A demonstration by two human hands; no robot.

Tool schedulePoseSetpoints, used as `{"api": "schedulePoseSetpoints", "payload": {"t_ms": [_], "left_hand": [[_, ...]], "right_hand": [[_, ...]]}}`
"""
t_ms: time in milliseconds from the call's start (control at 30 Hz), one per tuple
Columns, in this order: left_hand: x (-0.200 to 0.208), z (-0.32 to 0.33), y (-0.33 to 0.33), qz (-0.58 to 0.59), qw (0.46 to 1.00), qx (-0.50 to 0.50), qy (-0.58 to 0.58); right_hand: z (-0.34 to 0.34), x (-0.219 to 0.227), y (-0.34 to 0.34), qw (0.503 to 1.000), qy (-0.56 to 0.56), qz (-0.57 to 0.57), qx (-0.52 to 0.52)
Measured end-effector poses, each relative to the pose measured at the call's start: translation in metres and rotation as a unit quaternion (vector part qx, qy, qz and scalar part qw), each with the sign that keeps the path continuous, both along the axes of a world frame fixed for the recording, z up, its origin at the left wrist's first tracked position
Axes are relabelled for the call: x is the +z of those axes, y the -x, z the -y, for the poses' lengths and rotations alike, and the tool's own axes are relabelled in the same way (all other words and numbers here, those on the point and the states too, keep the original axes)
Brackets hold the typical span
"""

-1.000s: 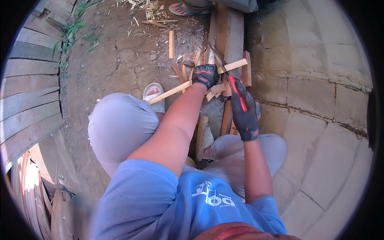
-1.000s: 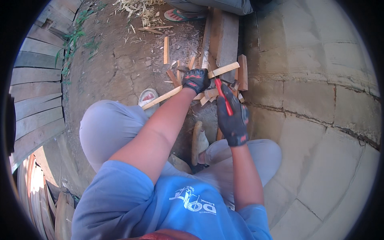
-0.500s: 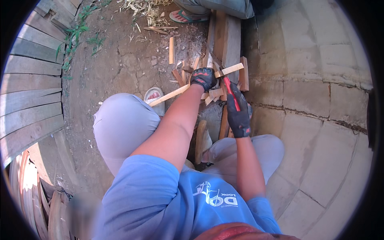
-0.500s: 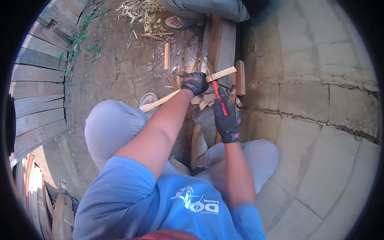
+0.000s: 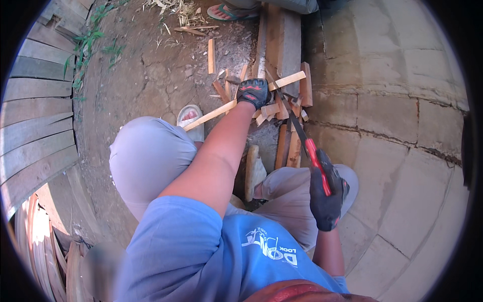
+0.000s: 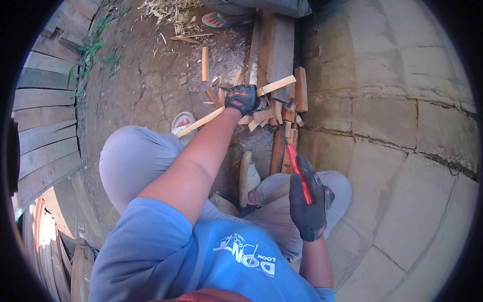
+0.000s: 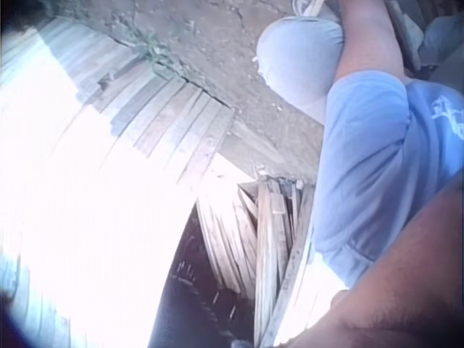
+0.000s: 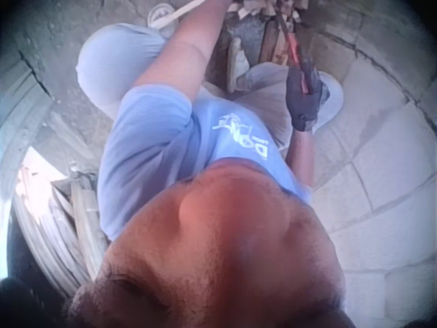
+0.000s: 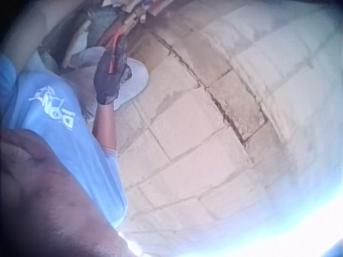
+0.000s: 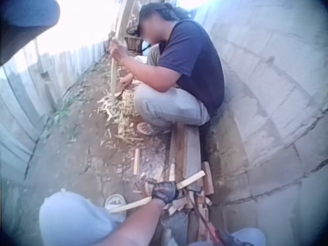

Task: The person sits on the ground and uses a hand saw to cut a small wooden stick into smaller pieces. They hold the wood with one hand and saw with the other, creating a pile of cut wood scraps.

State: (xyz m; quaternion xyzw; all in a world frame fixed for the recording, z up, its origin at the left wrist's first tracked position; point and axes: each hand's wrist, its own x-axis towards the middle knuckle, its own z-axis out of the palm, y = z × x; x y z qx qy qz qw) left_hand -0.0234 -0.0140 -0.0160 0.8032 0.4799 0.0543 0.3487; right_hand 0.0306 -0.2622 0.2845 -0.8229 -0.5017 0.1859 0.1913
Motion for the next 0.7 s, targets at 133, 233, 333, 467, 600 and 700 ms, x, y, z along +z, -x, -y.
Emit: {"api": "schedulePoseSetpoints", "payload": {"t_ms": [133, 233, 333, 467, 600, 700], "left_hand": [[-0.004, 0.002, 0.001, 0.012, 1.000, 0.014, 0.003], [0.003, 0.003, -0.003, 0.008, 1.000, 0.018, 0.018], [0.006, 0.008, -0.002, 0.012, 0.999, 0.030, 0.022], [-0.001, 0.000, 0.000, 0.028, 0.999, 0.019, -0.035], [0.010, 0.002, -0.001, 0.013, 1.000, 0.008, -0.008], [0.001, -0.003, -0.003, 0.000, 1.000, 0.002, 0.024]], "right_hand": [[-0.060, -0.063, -0.011, 0.998, -0.038, 0.030, 0.049], [-0.111, -0.106, -0.023, 0.996, -0.059, 0.030, 0.054], [-0.154, -0.141, -0.024, 0.997, -0.042, 0.042, 0.050], [-0.190, -0.170, -0.011, 0.997, -0.039, 0.062, 0.006], [-0.169, -0.185, -0.025, 0.994, -0.082, 0.029, 0.059], [-0.154, -0.202, -0.033, 0.983, -0.163, -0.056, 0.064]]}}
